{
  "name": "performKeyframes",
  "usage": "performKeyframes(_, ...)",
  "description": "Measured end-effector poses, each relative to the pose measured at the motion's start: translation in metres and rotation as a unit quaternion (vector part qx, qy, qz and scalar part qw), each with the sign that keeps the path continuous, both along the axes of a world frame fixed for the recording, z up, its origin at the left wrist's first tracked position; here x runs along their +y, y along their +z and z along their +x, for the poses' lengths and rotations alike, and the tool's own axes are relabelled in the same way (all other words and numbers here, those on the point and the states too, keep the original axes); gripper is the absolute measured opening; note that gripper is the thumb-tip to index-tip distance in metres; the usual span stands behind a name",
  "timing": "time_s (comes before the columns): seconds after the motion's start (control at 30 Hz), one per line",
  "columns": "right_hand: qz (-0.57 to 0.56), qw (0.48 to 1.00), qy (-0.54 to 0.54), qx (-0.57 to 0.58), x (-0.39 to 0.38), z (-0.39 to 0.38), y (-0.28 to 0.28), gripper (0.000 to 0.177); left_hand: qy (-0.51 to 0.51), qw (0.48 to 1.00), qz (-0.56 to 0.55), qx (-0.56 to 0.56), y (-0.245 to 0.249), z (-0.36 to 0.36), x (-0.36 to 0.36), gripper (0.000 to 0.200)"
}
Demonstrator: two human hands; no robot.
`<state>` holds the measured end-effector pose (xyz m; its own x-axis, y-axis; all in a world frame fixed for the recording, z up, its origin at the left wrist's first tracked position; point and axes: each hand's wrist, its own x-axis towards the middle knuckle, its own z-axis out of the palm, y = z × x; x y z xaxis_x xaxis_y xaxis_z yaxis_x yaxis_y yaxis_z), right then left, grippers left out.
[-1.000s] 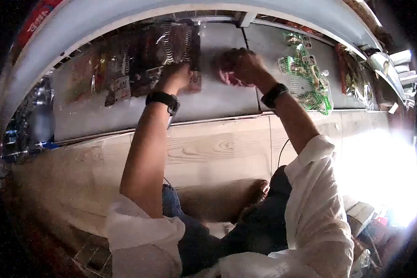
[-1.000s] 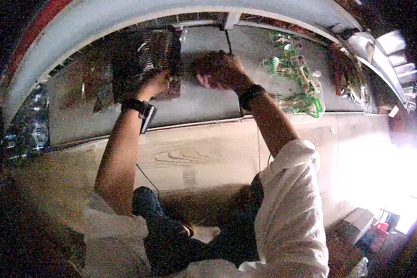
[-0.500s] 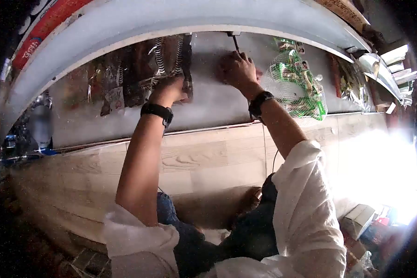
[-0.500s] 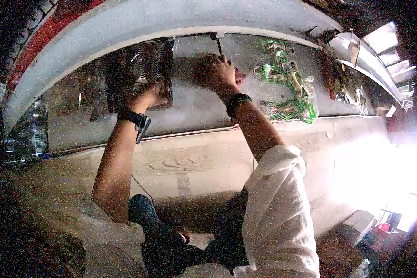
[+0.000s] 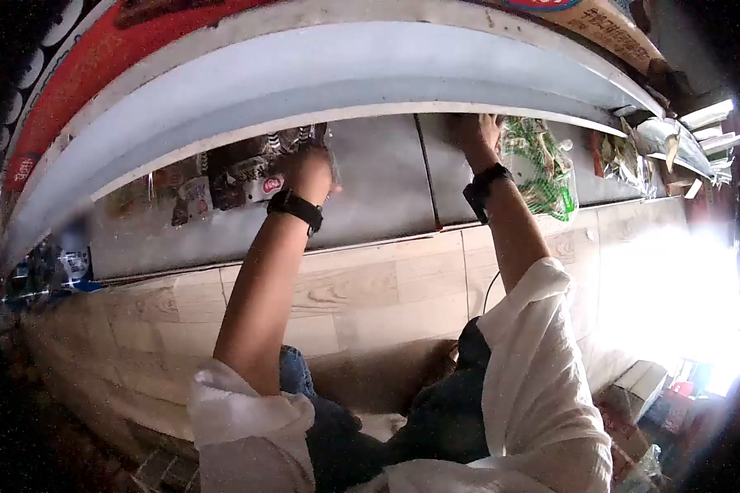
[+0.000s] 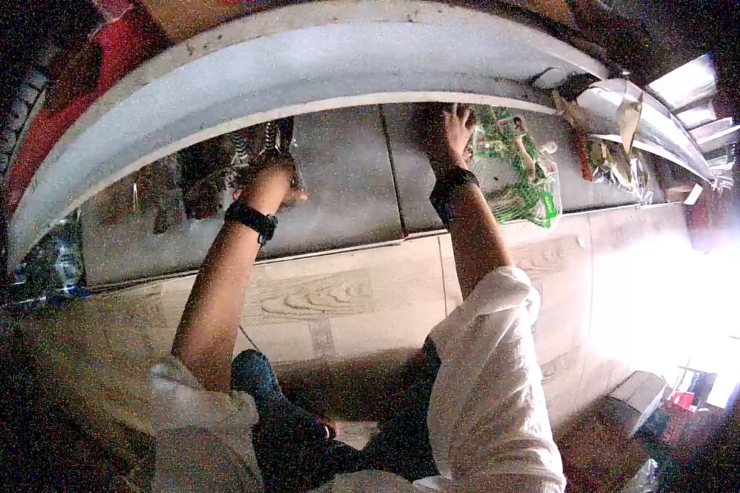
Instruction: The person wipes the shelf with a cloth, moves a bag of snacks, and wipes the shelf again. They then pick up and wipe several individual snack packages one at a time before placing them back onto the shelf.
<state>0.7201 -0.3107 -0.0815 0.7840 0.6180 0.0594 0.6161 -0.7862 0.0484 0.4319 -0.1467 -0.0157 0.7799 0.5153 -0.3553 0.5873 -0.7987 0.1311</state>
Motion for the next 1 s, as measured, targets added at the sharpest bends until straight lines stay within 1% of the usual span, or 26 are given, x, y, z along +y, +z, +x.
performKeyframes(0.03,0.007,0.999,0.040,0.006,0.010,0.005,-0.018,0.075,0.018,0.998,-0.048,0.023,0.005,0.001,-0.002,0.072)
performKeyframes(0.07,0.014,0.997,0.079,0.012,0.019,0.009,-0.035,0.078,0.009,0.999,-0.036,0.010,0.003,-0.001,-0.001,0.072)
performKeyframes(0.1,0.019,0.994,0.102,0.017,0.028,0.008,-0.041,0.076,-0.001,1.000,-0.023,-0.003,0.001,-0.004,-0.001,0.072)
performKeyframes(0.13,0.028,0.994,0.109,0.010,0.032,0.001,-0.039,0.073,-0.012,0.998,-0.054,-0.009,0.001,-0.005,0.001,0.073)
performKeyframes(0.17,0.035,0.994,0.107,0.006,0.037,-0.004,-0.036,0.071,-0.023,0.996,-0.083,-0.017,0.001,-0.006,0.002,0.074)
performKeyframes(0.2,0.043,0.994,0.099,0.004,0.039,-0.007,-0.032,0.068,-0.058,0.996,0.010,-0.060,-0.001,-0.009,-0.002,0.074)
performKeyframes(0.23,0.051,0.995,0.089,0.005,0.039,-0.012,-0.026,0.066,-0.059,0.997,0.010,-0.055,-0.001,-0.012,-0.004,0.074)
performKeyframes(0.3,0.066,0.995,0.079,0.006,0.040,-0.018,-0.017,0.061,-0.069,0.991,0.020,-0.112,0.003,-0.014,-0.006,0.050)
performKeyframes(0.33,0.073,0.994,0.076,0.004,0.039,-0.019,-0.015,0.059,-0.069,0.991,0.020,-0.111,0.001,-0.013,-0.005,0.050)
performKeyframes(0.4,0.085,0.994,0.069,0.004,0.037,-0.024,-0.010,0.054,-0.039,0.998,-0.013,-0.051,-0.001,-0.008,-0.001,0.072)
performKeyframes(0.43,0.089,0.994,0.069,0.003,0.037,-0.026,-0.008,0.052,-0.039,0.998,-0.013,-0.051,0.000,-0.009,0.000,0.072)
performKeyframes(0.5,0.098,0.993,0.067,0.002,0.037,-0.031,-0.004,0.047,-0.064,0.991,-0.046,-0.109,0.004,-0.010,0.002,0.073)
performKeyframes(0.53,0.107,0.992,0.069,0.004,0.038,-0.034,-0.004,0.045,-0.064,0.991,-0.046,-0.109,0.000,-0.009,0.003,0.073)
performKeyframes(0.6,0.123,0.990,0.076,0.002,0.042,-0.041,-0.004,0.041,-0.024,0.995,-0.076,-0.056,-0.008,-0.008,0.005,0.074)
performKeyframes(0.67,0.140,0.986,0.090,-0.017,0.047,-0.047,-0.005,0.037,-0.023,0.997,-0.061,-0.051,-0.009,-0.007,0.003,0.073)
performKeyframes(0.73,0.150,0.980,0.116,-0.059,0.044,-0.053,-0.008,0.033,-0.045,0.999,-0.030,-0.006,-0.010,-0.004,0.004,0.068)
performKeyframes(0.8,0.143,0.970,0.156,-0.119,0.041,-0.056,-0.011,0.031,-0.034,0.998,-0.043,-0.012,-0.020,-0.002,0.008,0.067)
performKeyframes(0.83,0.162,0.966,0.156,-0.127,0.037,-0.068,-0.002,0.031,-0.022,0.998,-0.055,-0.015,-0.025,-0.003,0.009,0.065)
performKeyframes(0.87,0.162,0.965,0.160,-0.130,0.032,-0.075,0.007,0.031,0.008,0.999,-0.032,0.015,-0.017,0.001,0.003,0.064)
performKeyframes(0.9,0.165,0.965,0.169,-0.110,0.027,-0.082,0.014,0.031,0.011,0.999,-0.032,0.012,-0.019,-0.003,0.005,0.064)
performKeyframes(0.93,0.166,0.966,0.178,-0.088,0.024,-0.086,0.018,0.032,0.003,0.998,-0.041,-0.052,-0.029,-0.008,0.009,0.062)
performKeyframes(0.97,0.165,0.966,0.179,-0.091,0.024,-0.079,0.005,0.032,-0.006,0.992,-0.049,-0.117,-0.037,-0.010,0.010,0.060)
performKeyframes(1.0,0.180,0.953,0.222,-0.105,0.022,-0.075,-0.011,0.033,-0.006,0.992,-0.052,-0.119,-0.046,-0.007,0.010,0.060)
